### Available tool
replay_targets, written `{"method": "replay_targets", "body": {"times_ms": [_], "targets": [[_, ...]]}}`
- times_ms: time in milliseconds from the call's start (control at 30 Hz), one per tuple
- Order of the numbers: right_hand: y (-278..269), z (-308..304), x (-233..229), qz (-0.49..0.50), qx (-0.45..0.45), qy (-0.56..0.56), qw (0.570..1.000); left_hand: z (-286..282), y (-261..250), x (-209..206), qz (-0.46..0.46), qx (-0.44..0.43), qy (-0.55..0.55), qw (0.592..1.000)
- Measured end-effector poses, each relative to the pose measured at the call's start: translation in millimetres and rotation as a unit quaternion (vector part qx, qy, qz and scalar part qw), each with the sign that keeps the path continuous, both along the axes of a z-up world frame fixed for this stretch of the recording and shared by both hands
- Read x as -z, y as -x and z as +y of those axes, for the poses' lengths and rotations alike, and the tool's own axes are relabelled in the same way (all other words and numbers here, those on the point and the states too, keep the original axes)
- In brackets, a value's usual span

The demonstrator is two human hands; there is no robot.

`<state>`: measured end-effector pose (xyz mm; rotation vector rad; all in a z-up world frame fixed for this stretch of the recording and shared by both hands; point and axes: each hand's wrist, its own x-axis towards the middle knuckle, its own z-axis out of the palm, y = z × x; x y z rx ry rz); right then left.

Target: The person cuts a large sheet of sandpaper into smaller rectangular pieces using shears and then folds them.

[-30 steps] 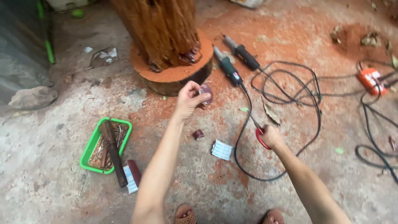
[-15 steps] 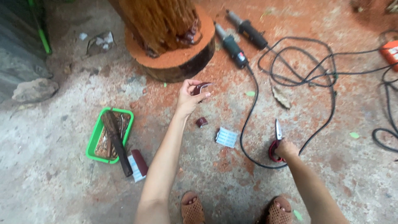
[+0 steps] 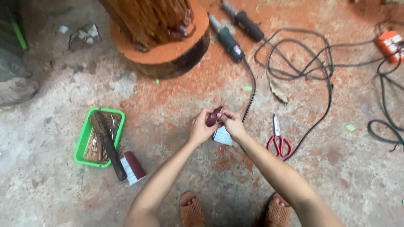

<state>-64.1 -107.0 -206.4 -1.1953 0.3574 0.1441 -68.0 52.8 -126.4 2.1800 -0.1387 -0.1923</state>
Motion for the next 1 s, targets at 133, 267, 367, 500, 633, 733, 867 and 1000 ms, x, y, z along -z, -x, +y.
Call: {"method": "replay_targets", "body": {"times_ms": [133,267,367,500,633,733,867,1000], "targets": [[13.6,-6.1,-11.8,-0.062,-0.091,0.097,0.989,17.5,-1.2,38.4,0.061,0.007,0.149,0.987],[28.8,-47.7,-1.2,-0.046,-0.166,0.439,0.882,54.9,-8.9,42.4,0.1,0.018,0.004,0.995],[49.6,-68.2,57.6,0.201,-0.236,0.549,0.777,82.8,-4.0,71.9,0.169,0.049,-0.235,0.956],[72.2,-52.5,72.7,0.261,-0.186,0.456,0.83,72.4,19.2,87.6,0.036,0.088,-0.363,0.927],[66.5,-39.4,90.0,0.281,-0.154,0.466,0.825,28.6,12.3,176.2,0.127,0.086,-0.227,0.962],[62.8,-37.9,92.9,0.301,-0.146,0.478,0.812,9.4,2.4,188.8,0.167,0.052,-0.157,0.972],[66.6,-42.4,90.8,0.272,-0.139,0.451,0.839,-5.5,3.2,207.2,0.165,0.029,-0.099,0.981],[63.0,-46.8,89.7,0.308,-0.012,0.213,0.927,-5.7,7.0,205.0,0.239,-0.069,-0.004,0.969]]}}
